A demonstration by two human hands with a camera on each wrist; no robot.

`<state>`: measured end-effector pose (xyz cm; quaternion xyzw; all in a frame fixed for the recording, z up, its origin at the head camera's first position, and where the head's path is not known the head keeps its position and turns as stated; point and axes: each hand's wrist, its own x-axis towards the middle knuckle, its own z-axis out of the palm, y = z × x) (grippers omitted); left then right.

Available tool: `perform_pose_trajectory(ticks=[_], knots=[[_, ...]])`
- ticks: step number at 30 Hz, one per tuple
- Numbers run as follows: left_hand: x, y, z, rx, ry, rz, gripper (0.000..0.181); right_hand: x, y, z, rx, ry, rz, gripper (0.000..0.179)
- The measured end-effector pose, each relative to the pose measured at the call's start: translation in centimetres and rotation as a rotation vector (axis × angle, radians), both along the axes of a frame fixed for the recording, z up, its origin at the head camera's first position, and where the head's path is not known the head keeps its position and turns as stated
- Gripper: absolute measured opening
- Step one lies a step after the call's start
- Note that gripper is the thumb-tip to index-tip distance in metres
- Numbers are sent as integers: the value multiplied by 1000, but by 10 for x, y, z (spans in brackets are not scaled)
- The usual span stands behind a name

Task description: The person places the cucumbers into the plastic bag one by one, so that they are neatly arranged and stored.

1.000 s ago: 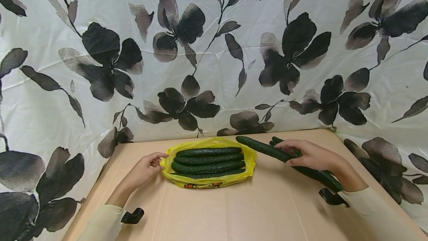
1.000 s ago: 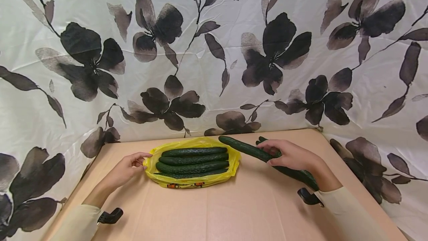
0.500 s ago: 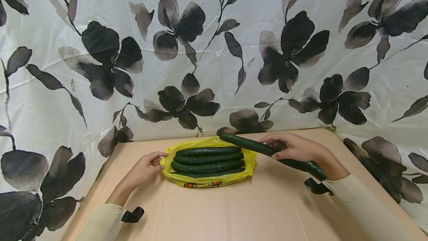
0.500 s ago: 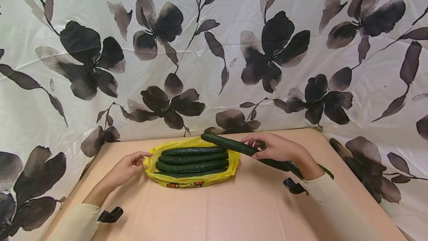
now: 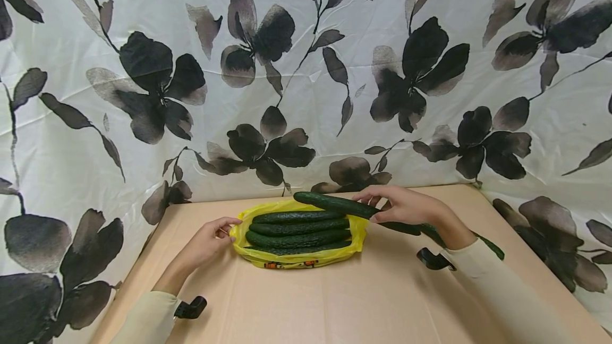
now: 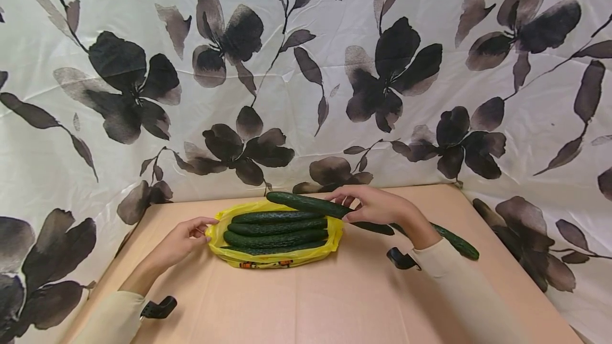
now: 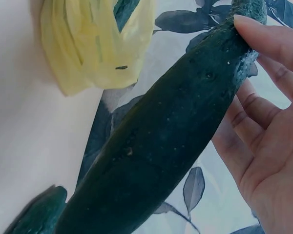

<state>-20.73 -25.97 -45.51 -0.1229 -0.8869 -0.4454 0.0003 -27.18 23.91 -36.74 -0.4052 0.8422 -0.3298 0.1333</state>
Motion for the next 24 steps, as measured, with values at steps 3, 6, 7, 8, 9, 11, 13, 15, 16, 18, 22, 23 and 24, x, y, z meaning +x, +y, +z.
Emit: perform_pose_trajectory(ticks=[3,6,7,8,9,11,13,15,16,18,22,23,24], knots=[[0,1,0,2,-4,2,42,-3,-4,0,-9,-7,5,56],[-1,2,0,-3,-6,11,42,-7,-8,-1,-19,-7,11,55],[-2,3,0,-6,-7,16,41,-9,-10,-1,-23,-8,12,54],[-2,3,0,-7,-7,16,42,-10,-11,-1,-26,-6,14,53],[-2,3,0,-9,-10,21,42,-11,-12,-1,-27,-5,13,53],[-3,4,0,-13,-12,28,42,-12,-15,-1,-26,-1,17,51],[-4,4,0,-14,-9,27,42,-14,-18,-1,-20,0,28,51],[-4,5,0,-14,-4,24,42,-17,-22,-1,-16,-3,45,50],[-5,6,0,-14,-3,23,42,-18,-24,-2,-14,-4,56,50],[-5,7,0,-16,-1,23,42,-22,-29,-3,-13,-11,72,49],[-6,9,0,-23,1,30,41,-28,-40,-4,-19,-17,105,47],[-6,9,0,-24,2,33,41,-29,-43,-3,-19,-16,114,47],[-6,10,0,-24,2,34,41,-30,-46,-3,-19,-15,123,47]])
